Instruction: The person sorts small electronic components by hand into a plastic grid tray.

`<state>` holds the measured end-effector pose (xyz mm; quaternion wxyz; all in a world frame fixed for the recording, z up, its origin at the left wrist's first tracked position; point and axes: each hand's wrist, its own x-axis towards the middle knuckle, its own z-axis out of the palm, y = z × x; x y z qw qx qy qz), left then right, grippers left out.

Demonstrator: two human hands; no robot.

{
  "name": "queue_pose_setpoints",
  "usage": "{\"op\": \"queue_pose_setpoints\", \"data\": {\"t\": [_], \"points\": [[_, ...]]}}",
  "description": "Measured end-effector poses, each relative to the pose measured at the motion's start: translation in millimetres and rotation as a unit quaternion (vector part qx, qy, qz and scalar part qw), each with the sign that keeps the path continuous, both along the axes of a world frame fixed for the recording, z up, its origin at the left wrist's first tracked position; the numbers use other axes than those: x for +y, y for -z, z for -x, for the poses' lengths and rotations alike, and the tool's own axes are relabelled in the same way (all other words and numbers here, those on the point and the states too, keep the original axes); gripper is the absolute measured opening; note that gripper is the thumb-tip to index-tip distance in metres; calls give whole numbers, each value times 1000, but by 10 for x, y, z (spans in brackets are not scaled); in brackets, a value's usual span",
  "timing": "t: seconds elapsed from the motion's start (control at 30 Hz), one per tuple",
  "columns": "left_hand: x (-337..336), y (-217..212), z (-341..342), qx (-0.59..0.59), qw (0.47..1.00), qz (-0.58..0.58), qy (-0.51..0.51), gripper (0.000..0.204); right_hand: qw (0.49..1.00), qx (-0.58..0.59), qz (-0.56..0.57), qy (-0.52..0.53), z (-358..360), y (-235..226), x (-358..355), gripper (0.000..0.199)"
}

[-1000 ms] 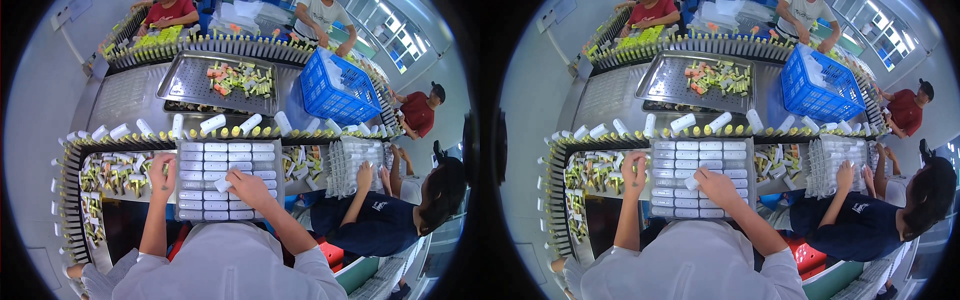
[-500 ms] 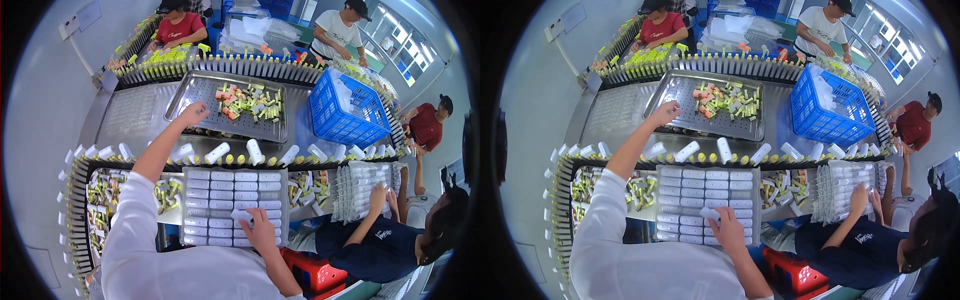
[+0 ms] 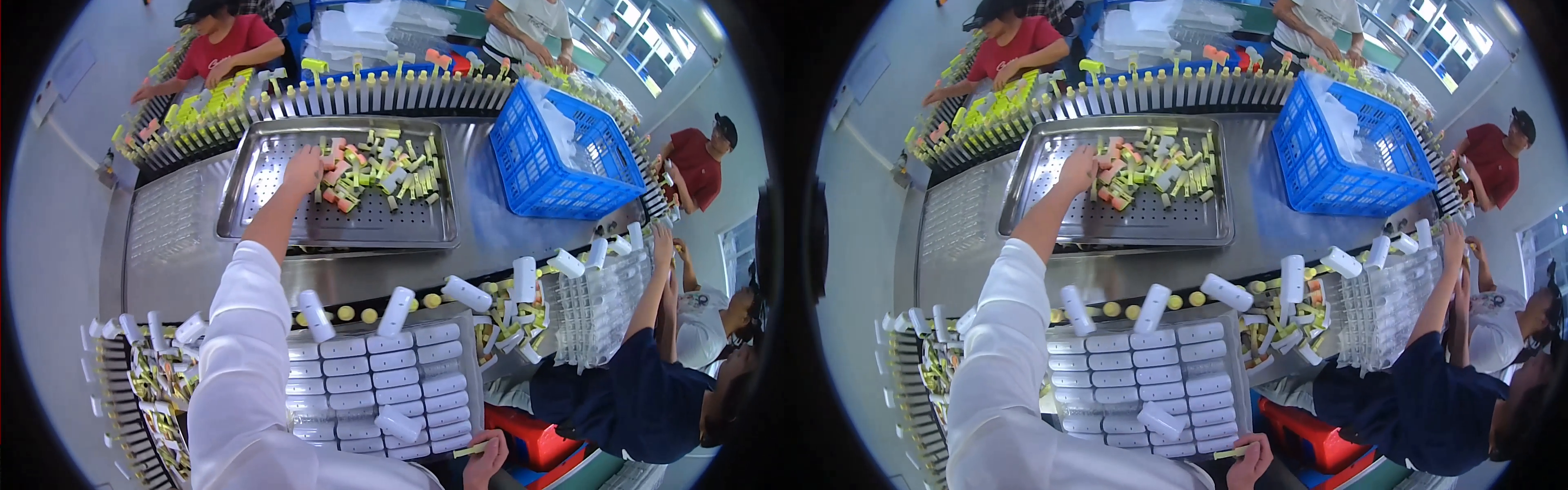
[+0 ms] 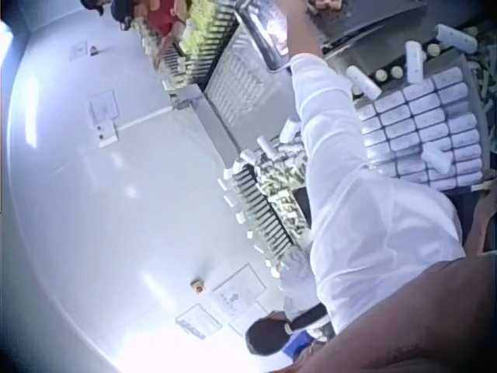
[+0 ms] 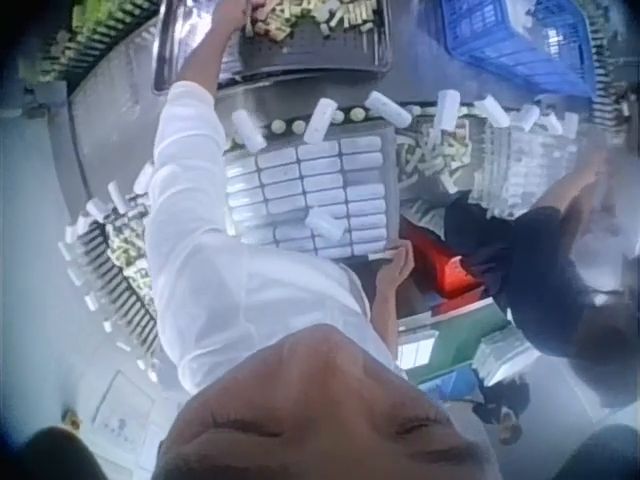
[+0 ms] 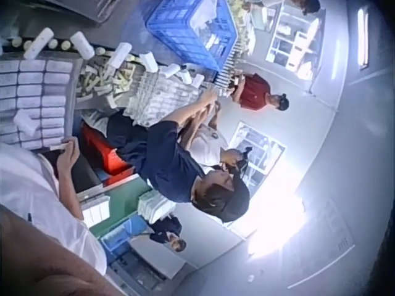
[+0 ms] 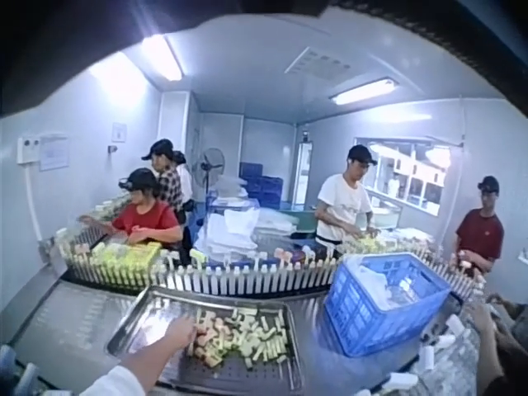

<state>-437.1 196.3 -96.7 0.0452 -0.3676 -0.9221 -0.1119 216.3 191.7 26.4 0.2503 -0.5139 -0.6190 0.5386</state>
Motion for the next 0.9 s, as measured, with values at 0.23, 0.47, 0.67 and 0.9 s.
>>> {"op": "queue_pose_setpoints", "data": {"t": [0.23, 0.47, 0.67, 0.9], "points": [[288, 122, -10, -117, 985, 108, 73, 40, 972, 181, 122, 82, 110, -10, 81, 5], [-276, -576, -219, -272, 956, -106, 14, 51, 967, 227, 92, -71, 436, -194, 271, 12], [-1008, -1559, -1057, -345, 903, -255, 11, 38, 954, 200, 84, -209, 673, -335, 302, 25], [-1882, -2290, -2326, -396, 798, -455, 3, 23, 927, 188, 67, -317, 596, -285, 343, 28]]}}
